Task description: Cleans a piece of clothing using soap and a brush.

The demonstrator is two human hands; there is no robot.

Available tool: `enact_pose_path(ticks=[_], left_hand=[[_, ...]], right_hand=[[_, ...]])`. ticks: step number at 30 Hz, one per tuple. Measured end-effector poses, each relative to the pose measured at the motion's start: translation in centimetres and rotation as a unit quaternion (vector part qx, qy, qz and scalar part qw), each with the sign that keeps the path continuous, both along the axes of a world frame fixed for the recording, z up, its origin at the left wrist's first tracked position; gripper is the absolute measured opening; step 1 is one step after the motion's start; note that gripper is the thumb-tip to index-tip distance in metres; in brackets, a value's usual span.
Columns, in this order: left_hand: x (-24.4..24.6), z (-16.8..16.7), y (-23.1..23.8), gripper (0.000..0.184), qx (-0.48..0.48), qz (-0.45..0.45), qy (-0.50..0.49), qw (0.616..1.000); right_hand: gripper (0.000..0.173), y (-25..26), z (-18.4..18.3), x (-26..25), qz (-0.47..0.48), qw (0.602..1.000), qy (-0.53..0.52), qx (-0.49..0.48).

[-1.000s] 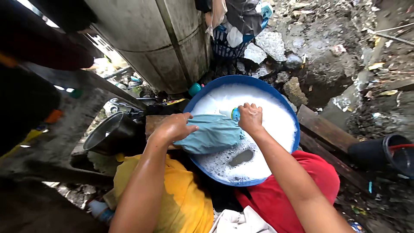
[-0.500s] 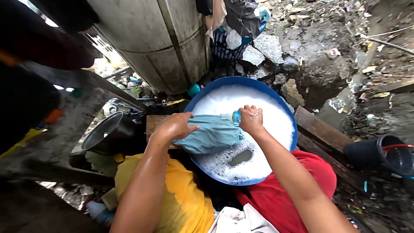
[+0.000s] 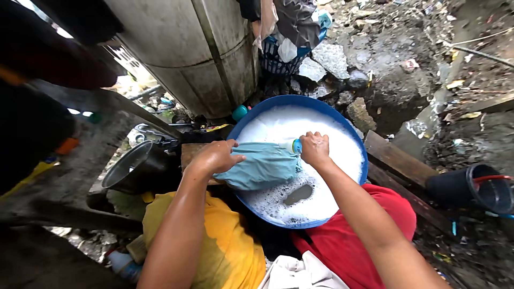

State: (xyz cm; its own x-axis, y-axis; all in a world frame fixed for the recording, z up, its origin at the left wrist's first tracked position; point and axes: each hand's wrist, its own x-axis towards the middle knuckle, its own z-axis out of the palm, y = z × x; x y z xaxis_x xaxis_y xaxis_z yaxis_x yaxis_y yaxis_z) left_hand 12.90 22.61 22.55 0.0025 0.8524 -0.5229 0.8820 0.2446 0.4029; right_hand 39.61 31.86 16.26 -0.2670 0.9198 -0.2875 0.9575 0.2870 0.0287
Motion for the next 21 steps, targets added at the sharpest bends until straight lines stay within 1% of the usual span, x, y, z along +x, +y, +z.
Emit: enact_pose_path(ticks=[5, 8, 15, 18, 21], left_hand=[[-0.1, -0.1, 0.0, 0.054, 0.001, 0.002, -0.002, 1.0], [-0.1, 0.0, 0.0, 0.054, 0.002, 0.003, -0.002, 1.0], [-0.3, 0.0, -0.1, 0.054, 0.009, 0.005, -0.007, 1.0], [-0.3, 0.0, 0.0, 0.054, 0.005, 0.014, 0.0, 1.0], [-0.4, 0.0, 0.0, 0.051, 0.012, 0.039, 0.01, 0.999]], right_hand=[[0.041, 0.1, -0.1, 0.1, 0.001, 1.0, -0.008, 0.003], [0.04, 0.0, 0.1, 0.2, 0.005, 1.0, -0.018, -0.015], [0.041, -0.5, 0.4, -0.3, 0.014, 1.0, 0.002, -0.019], [0.043, -1.5, 1.1, -1.7, 0.047, 0.998, 0.033, -0.018], [0.045, -2.7, 1.7, -3.4, 0.094, 0.994, 0.059, -0.01]])
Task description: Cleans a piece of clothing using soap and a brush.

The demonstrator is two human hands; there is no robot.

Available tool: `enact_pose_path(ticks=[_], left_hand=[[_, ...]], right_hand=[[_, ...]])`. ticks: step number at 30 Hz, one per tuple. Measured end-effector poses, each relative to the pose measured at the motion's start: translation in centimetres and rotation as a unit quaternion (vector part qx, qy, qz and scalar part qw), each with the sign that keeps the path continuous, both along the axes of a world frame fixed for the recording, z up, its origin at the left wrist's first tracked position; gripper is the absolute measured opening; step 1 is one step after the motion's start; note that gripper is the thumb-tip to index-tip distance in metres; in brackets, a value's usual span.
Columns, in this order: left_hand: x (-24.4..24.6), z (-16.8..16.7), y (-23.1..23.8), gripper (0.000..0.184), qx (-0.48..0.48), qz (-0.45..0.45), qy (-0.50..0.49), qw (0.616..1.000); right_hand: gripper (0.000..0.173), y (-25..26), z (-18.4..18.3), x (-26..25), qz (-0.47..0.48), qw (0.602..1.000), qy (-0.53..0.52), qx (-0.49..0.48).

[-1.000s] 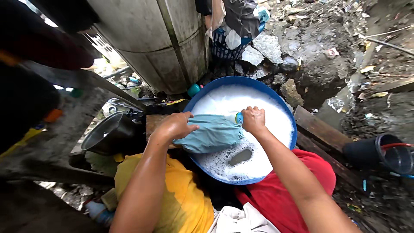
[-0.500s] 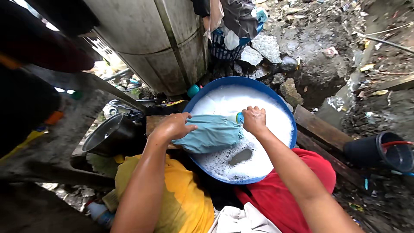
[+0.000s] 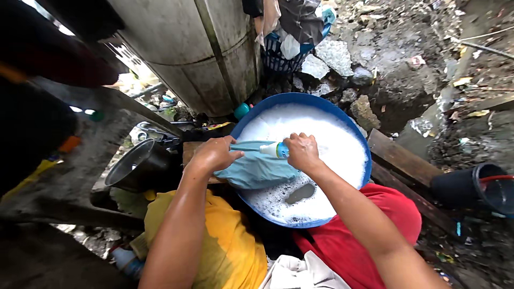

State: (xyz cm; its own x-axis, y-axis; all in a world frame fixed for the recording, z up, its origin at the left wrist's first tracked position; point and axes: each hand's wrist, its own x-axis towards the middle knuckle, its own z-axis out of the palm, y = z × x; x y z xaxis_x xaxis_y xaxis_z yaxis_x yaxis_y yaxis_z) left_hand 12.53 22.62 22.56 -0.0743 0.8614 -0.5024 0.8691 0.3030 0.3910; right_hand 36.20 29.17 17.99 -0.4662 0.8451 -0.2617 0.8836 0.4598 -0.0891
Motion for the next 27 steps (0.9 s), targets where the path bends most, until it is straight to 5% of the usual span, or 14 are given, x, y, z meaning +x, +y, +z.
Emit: enact_pose_path(ticks=[27], left_hand=[[-0.5, 0.3, -0.4, 0.049, 0.019, 0.031, 0.0, 0.999]], right_hand=[[0.04, -1.1, 0.9, -1.9, 0.055, 0.998, -0.039, -0.004]])
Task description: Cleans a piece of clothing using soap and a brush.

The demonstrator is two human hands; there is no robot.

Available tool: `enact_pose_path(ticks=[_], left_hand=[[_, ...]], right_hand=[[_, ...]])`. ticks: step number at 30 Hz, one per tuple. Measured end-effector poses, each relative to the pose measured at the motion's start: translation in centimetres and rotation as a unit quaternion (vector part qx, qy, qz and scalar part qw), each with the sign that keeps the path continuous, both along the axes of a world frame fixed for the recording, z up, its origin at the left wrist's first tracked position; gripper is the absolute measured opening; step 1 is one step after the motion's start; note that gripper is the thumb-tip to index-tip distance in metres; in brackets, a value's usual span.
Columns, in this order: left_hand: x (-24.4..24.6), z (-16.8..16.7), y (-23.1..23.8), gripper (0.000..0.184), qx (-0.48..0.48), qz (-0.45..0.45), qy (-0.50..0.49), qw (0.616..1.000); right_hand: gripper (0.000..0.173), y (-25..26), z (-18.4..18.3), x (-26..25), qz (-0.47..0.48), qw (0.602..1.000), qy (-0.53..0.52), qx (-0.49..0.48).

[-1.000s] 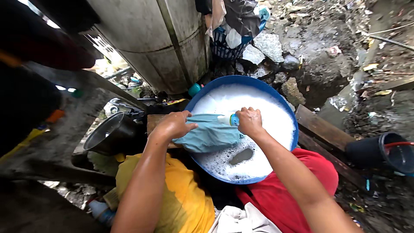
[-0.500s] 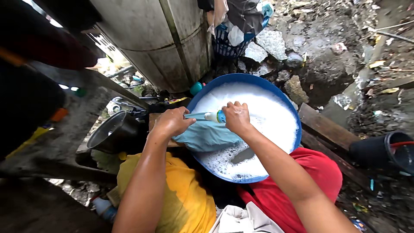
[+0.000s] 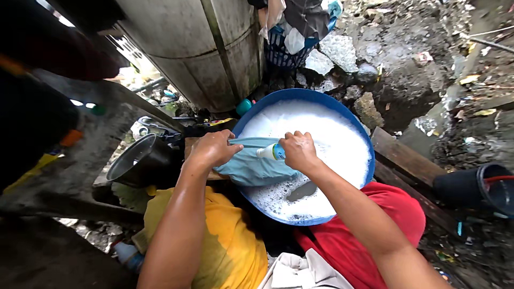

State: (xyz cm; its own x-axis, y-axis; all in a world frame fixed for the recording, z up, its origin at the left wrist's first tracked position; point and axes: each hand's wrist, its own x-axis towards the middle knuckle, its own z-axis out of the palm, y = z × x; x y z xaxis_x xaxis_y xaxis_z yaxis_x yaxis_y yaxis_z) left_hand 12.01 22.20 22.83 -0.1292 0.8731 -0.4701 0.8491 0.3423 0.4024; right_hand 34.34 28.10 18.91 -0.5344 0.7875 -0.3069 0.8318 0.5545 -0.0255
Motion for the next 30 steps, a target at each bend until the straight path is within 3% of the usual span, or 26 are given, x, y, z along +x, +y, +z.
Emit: enact_pose_path(ticks=[10, 30], left_hand=[[0.2, -0.2, 0.0, 0.049, 0.0, -0.007, 0.007, 1.0], [0.3, -0.2, 0.0, 0.049, -0.008, -0.01, 0.002, 1.0]], right_hand=[[0.042, 1.0, -1.1, 3.2, -0.052, 0.997, -0.056, -0.005], [0.04, 0.3, -1.2, 2.5, -0.033, 0.999, -0.016, 0.001]])
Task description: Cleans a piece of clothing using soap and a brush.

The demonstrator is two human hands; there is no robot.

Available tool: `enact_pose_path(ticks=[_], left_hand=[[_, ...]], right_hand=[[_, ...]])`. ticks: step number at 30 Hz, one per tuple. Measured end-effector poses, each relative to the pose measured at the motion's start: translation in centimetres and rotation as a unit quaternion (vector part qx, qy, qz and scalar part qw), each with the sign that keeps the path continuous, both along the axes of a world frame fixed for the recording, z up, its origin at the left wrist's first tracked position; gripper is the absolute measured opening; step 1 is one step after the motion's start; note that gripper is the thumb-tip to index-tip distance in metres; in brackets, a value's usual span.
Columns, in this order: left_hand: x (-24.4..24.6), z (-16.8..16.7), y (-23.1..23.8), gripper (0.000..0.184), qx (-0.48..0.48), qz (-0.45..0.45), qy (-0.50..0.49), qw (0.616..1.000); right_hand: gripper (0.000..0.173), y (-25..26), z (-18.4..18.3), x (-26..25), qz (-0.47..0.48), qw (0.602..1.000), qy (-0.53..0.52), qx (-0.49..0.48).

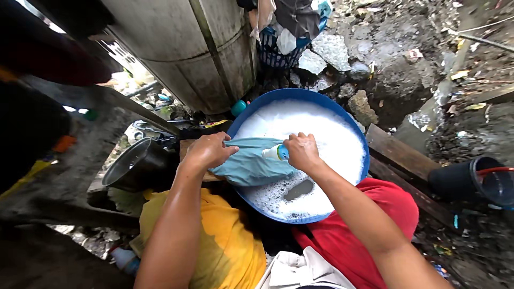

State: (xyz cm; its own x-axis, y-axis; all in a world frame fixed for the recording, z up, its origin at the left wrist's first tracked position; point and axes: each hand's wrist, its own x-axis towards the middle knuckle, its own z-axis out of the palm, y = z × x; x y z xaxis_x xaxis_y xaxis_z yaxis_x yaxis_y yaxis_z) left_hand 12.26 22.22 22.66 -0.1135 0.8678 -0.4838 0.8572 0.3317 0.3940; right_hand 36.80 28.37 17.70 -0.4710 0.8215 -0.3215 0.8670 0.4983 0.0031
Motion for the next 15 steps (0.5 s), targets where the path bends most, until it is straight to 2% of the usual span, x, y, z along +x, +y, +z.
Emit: enact_pose_path(ticks=[15], left_hand=[[-0.1, -0.1, -0.1, 0.048, 0.004, -0.008, 0.004, 1.0]], right_hand=[[0.04, -0.3, -0.3, 0.9, -0.004, 0.999, -0.025, -0.022]])
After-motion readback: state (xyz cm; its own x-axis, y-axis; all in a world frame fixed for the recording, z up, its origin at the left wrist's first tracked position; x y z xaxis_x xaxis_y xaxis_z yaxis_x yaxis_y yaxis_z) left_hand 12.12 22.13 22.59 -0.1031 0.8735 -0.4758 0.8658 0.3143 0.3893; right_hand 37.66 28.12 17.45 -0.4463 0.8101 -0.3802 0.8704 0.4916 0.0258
